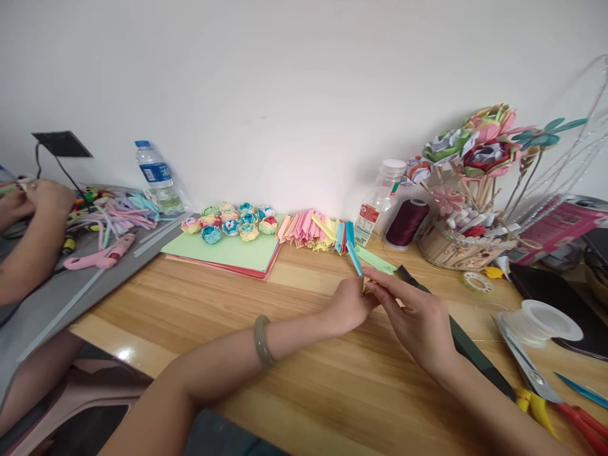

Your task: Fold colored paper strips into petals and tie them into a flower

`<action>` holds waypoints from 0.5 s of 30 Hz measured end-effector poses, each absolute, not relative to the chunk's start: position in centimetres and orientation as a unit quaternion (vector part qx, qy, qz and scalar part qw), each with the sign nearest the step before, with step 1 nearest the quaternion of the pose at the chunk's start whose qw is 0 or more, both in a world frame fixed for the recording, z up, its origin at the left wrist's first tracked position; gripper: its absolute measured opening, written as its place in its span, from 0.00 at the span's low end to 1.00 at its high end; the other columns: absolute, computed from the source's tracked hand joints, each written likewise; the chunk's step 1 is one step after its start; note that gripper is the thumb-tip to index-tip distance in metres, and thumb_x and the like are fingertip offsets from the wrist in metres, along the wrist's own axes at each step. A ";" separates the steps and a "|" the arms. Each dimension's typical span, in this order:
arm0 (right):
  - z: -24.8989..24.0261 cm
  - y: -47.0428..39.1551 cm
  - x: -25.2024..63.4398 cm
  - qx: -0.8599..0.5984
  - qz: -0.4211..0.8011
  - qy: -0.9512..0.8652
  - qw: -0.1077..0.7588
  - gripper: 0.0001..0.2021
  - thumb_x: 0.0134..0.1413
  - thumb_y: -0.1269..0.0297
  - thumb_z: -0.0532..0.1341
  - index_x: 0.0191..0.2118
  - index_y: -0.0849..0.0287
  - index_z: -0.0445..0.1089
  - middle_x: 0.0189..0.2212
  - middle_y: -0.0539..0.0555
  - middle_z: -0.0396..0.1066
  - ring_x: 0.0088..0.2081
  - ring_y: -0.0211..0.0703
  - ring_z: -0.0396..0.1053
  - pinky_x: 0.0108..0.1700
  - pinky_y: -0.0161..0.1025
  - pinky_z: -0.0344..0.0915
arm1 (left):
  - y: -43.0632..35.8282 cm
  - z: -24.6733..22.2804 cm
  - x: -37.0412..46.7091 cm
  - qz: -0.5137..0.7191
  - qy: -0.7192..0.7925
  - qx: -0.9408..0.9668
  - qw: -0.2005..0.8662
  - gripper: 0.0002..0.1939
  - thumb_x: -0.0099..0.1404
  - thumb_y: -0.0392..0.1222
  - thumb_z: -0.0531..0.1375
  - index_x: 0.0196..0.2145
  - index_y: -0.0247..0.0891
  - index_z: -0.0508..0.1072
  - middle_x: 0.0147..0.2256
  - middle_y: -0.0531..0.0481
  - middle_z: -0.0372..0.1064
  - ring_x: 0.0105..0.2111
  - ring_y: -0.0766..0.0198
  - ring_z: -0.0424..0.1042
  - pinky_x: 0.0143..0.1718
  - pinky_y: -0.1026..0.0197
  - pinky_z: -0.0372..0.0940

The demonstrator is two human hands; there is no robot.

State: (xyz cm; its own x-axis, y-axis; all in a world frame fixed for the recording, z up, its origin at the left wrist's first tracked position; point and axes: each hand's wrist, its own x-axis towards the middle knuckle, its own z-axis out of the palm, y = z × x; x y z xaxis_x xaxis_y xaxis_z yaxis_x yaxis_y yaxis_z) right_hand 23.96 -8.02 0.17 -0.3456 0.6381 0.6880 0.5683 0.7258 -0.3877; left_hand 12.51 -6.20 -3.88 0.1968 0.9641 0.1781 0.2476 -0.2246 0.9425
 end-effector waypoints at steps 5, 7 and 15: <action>-0.1 -7.9 24.0 -0.369 0.021 -0.815 0.446 0.10 0.55 0.68 0.55 0.41 0.60 0.70 0.37 0.54 0.75 0.34 0.41 0.74 0.37 0.35 0.71 | -6.1 -3.4 12.6 0.462 0.436 0.651 0.415 0.07 0.55 0.38 0.53 0.32 0.33 0.68 0.31 0.49 0.68 0.32 0.62 0.67 0.31 0.63 0.60; -0.1 -7.9 24.0 -0.368 0.014 -0.817 0.444 0.10 0.55 0.68 0.55 0.41 0.59 0.70 0.37 0.54 0.75 0.35 0.41 0.73 0.38 0.37 0.71 | -5.9 -3.3 12.6 0.479 0.413 0.651 0.419 0.07 0.54 0.35 0.53 0.32 0.33 0.68 0.32 0.48 0.69 0.33 0.62 0.67 0.32 0.63 0.61; 0.2 -8.4 23.8 -0.381 0.040 -0.818 0.429 0.12 0.53 0.63 0.57 0.44 0.59 0.68 0.39 0.55 0.74 0.37 0.44 0.73 0.37 0.39 0.71 | -5.8 -3.3 12.7 0.457 0.375 0.638 0.494 0.04 0.55 0.37 0.54 0.24 0.34 0.65 0.26 0.51 0.65 0.31 0.64 0.66 0.32 0.63 0.61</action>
